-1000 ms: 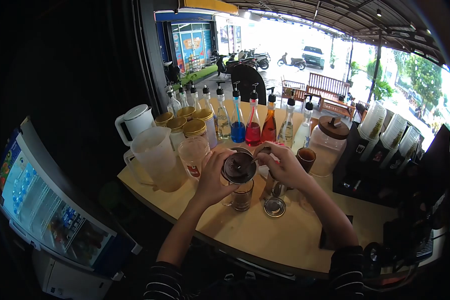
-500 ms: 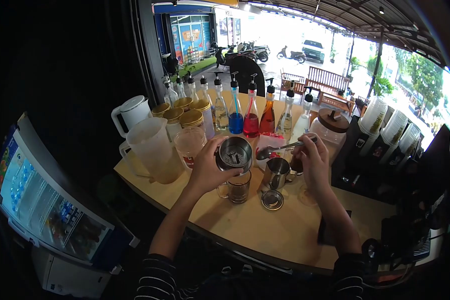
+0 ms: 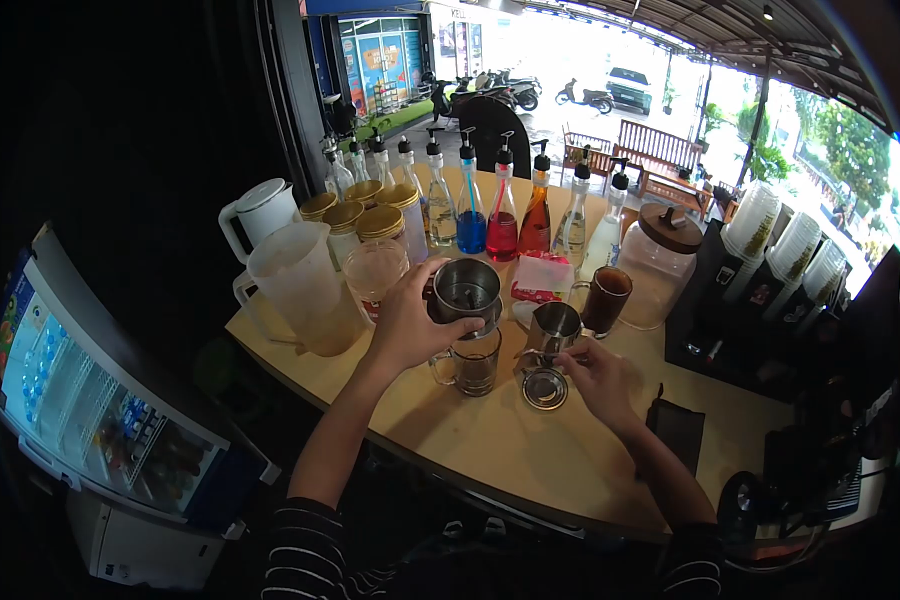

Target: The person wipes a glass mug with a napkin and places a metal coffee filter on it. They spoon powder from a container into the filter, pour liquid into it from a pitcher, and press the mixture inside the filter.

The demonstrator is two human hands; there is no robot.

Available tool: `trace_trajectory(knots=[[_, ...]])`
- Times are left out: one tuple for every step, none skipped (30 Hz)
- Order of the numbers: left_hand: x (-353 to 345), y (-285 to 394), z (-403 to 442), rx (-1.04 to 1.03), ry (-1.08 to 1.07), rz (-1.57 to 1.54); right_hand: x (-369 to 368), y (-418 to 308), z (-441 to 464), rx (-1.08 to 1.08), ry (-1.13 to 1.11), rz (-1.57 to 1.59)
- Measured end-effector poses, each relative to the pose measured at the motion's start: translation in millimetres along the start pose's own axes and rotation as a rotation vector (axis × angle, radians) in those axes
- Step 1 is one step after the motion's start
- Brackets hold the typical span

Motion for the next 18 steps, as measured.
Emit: trace_trajectory(knots=[[0,0,0,0.002,-0.001,-0.001,-2,4,-2,0.012,0.002,-0.041],[0,1,0,0.008,-0.011,-0.016,-4,6,-4,0.010,0.001,-0.040],[0,2,0,0.012,-0.021,-0.032,-5,7,-6,0.017,0.006,-0.133],[1,4,0,0.013,-0.023,-0.033,-6,8,-7,0.024,0.011,-0.226],[1,5,0,0.016,-0.027,-0.031,-8,10,-8,0.023,0.012,-0.226],[1,6,0,0.019,-0.030,-0.029,-9,14,-9,0.025,0.020,-0.223],[0,6,0,0.019,-0.031,-0.029,-11,17,-10,0.027,0.029,-0.219],[0,6,0,0.015,-0.030,-0.022,-12,22,-11,0.027,0.029,-0.219],[-1,5,0,0.010,-0.029,-0.015,-12,25,-12,0.060,0.034,-0.259],[-2,4,0,0.010,-0.029,-0.015,-13,26,-13,0.094,0.038,-0.299],[-2,2,1,-0.005,-0.016,-0.011,-12,26,-16,0.094,0.037,-0.299],[-3,0,1,-0.021,-0.003,-0.007,-12,24,-18,0.040,-0.002,-0.300],[-5,-1,0,-0.022,-0.003,-0.007,-13,24,-19,-0.013,-0.041,-0.301],[-6,-1,-1,-0.063,0.031,0.020,-14,27,-21,-0.011,-0.040,-0.302],[-6,-1,-2,-0.104,0.065,0.047,-15,32,-23,-0.009,-0.053,-0.385],[-8,-3,-3,-0.107,0.067,0.047,-16,35,-26,-0.008,-0.066,-0.468],[-10,-4,-4,-0.137,0.079,0.052,-16,37,-28,-0.006,-0.064,-0.469],[-12,-4,-5,-0.169,0.091,0.057,-18,37,-30,-0.014,-0.108,-0.531]])
Point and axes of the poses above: each hand's wrist, its own z-axis towards the middle knuckle, its own x-axis out of the back of the hand, y = z × x, the point moved 3 cm from there along z, towards the middle knuckle, and after that the axes turned 11 degrees about -y, right-handed, at the moved point
